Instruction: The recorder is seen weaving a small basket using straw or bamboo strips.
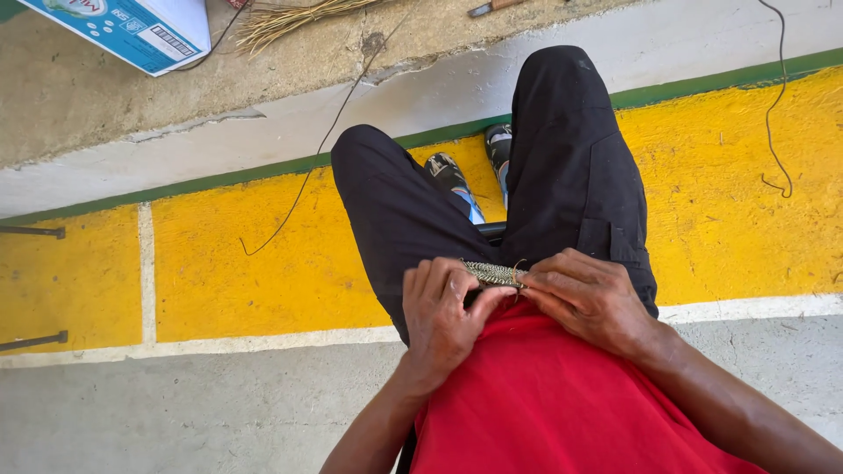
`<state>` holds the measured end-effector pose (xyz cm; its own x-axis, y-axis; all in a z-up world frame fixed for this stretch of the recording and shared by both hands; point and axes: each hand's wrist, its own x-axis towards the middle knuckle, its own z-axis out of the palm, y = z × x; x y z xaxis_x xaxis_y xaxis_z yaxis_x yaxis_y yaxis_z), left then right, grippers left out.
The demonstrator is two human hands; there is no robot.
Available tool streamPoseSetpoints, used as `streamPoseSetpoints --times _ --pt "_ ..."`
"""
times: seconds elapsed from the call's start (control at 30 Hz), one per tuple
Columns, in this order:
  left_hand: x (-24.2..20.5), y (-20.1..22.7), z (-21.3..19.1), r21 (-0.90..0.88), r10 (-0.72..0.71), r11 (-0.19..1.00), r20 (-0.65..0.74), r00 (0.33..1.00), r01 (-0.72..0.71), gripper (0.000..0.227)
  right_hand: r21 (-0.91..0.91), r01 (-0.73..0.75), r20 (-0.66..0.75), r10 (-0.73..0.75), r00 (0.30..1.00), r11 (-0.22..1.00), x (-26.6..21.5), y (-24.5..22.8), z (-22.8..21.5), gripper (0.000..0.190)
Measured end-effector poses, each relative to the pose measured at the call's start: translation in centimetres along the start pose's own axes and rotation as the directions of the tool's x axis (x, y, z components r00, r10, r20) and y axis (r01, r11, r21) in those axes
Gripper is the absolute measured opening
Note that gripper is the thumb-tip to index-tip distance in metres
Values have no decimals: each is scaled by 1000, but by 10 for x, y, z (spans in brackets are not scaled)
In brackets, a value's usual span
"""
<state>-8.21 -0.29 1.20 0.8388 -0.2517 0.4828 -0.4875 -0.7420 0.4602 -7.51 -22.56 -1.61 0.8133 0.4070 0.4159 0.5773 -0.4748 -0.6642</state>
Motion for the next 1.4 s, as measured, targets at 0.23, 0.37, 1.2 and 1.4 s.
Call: streamPoseSetpoints --times 0.23,0.37,1.2,1.4 --pt "22 -15 -7 -160 133 981 156 979 -108 15 188 -112 192 75 978 976 30 16 -19 24" --pt "34 -16 -2 -199 156 973 193 969 -117 11 224 -214 236 160 958 951 39 31 -12 16" --pt "69 -35 41 -217 170 971 328 929 -101 21 410 -189 295 66 953 892 59 52 -41 21" --pt "68 -37 49 -155 129 985 329 935 -82 24 -153 -24 220 57 974 988 73 17 -45 14"
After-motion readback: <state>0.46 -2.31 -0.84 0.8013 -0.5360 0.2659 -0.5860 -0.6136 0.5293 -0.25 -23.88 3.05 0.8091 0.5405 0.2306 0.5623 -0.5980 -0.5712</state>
